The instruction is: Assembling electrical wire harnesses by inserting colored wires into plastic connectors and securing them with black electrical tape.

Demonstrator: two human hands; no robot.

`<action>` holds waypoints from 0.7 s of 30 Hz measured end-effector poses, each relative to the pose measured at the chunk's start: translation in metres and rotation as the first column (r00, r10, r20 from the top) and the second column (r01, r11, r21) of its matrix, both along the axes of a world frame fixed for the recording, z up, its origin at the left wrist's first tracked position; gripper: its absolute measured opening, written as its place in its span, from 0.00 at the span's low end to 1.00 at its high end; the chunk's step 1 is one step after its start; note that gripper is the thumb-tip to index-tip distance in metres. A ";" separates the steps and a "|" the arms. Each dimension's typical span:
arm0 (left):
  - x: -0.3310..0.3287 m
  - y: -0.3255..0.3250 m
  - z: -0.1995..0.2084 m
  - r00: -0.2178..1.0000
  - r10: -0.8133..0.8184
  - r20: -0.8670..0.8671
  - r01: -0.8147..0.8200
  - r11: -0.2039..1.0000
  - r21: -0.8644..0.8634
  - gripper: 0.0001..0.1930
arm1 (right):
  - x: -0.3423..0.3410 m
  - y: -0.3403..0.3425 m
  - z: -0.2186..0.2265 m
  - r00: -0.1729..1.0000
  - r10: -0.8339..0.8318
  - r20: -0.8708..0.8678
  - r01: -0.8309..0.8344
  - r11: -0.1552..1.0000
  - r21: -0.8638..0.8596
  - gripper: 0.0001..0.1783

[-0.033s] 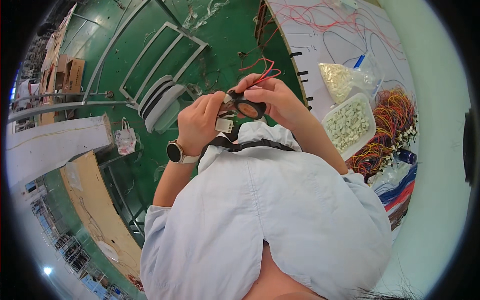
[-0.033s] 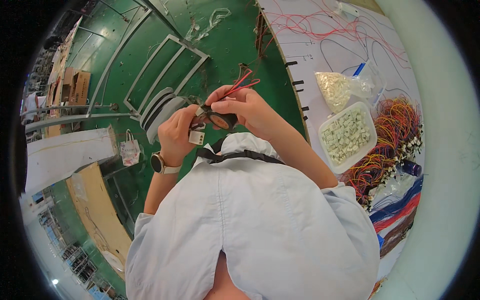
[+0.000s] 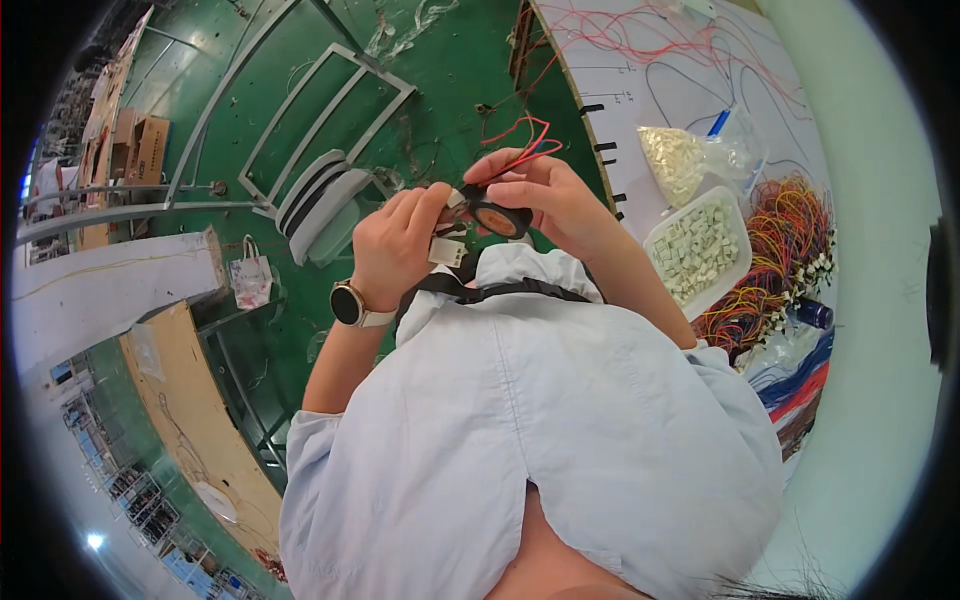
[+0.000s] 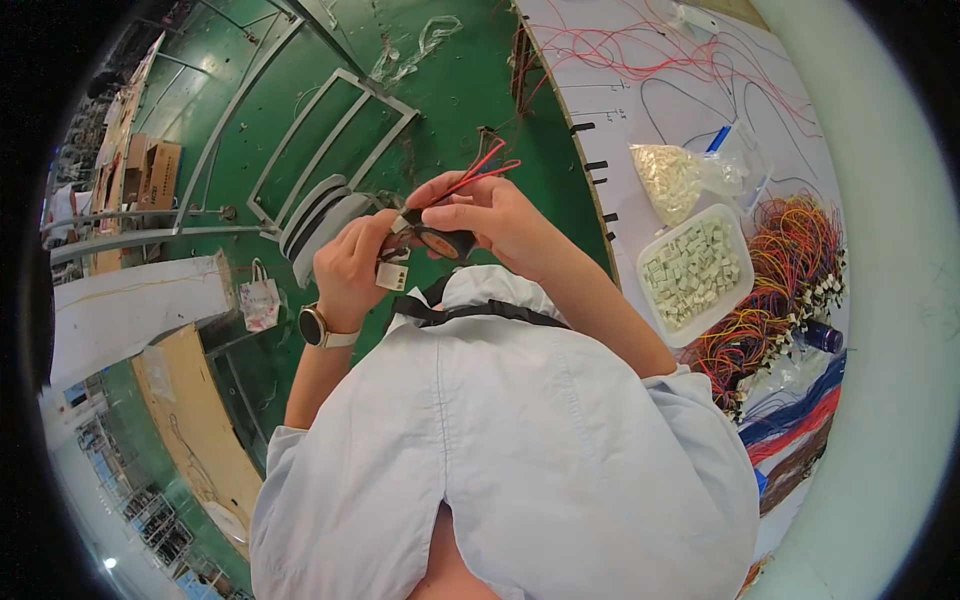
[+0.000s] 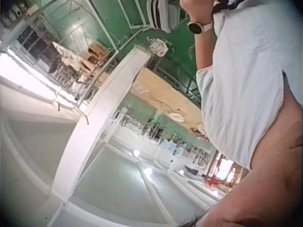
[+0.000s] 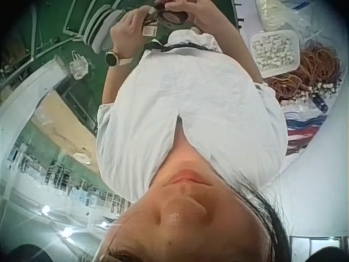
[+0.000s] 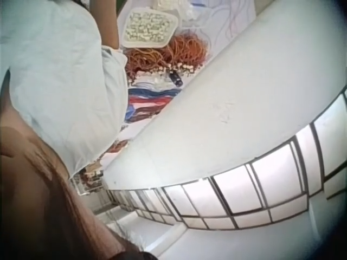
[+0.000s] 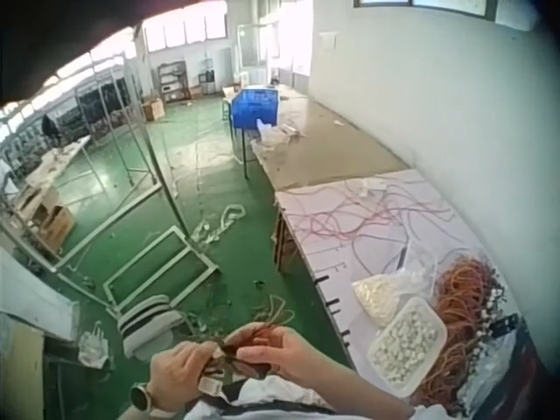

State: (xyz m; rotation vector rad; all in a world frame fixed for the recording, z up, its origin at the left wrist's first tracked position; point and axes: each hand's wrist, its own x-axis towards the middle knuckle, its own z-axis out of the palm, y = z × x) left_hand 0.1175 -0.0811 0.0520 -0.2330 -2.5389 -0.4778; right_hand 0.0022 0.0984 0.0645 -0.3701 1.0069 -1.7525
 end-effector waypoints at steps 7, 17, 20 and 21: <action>-0.002 -0.008 0.013 0.986 0.000 0.168 0.032 0.982 -0.187 0.22 | 0.003 -0.007 0.002 0.953 -0.034 -0.300 0.075 0.990 0.124 0.23; -0.003 0.004 0.001 0.988 0.033 0.151 -0.068 0.970 0.234 0.16 | 0.004 -0.005 -0.024 0.925 -0.041 -0.379 0.124 0.973 0.195 0.09; -0.003 0.003 0.007 0.978 0.015 0.210 -0.090 0.932 0.350 0.15 | 0.002 -0.008 -0.017 0.915 -0.069 -0.398 0.153 0.971 0.185 0.08; -0.004 0.002 0.009 0.977 0.009 0.214 -0.085 0.933 0.351 0.15 | 0.001 -0.009 -0.014 0.922 -0.056 -0.384 0.137 0.973 0.187 0.08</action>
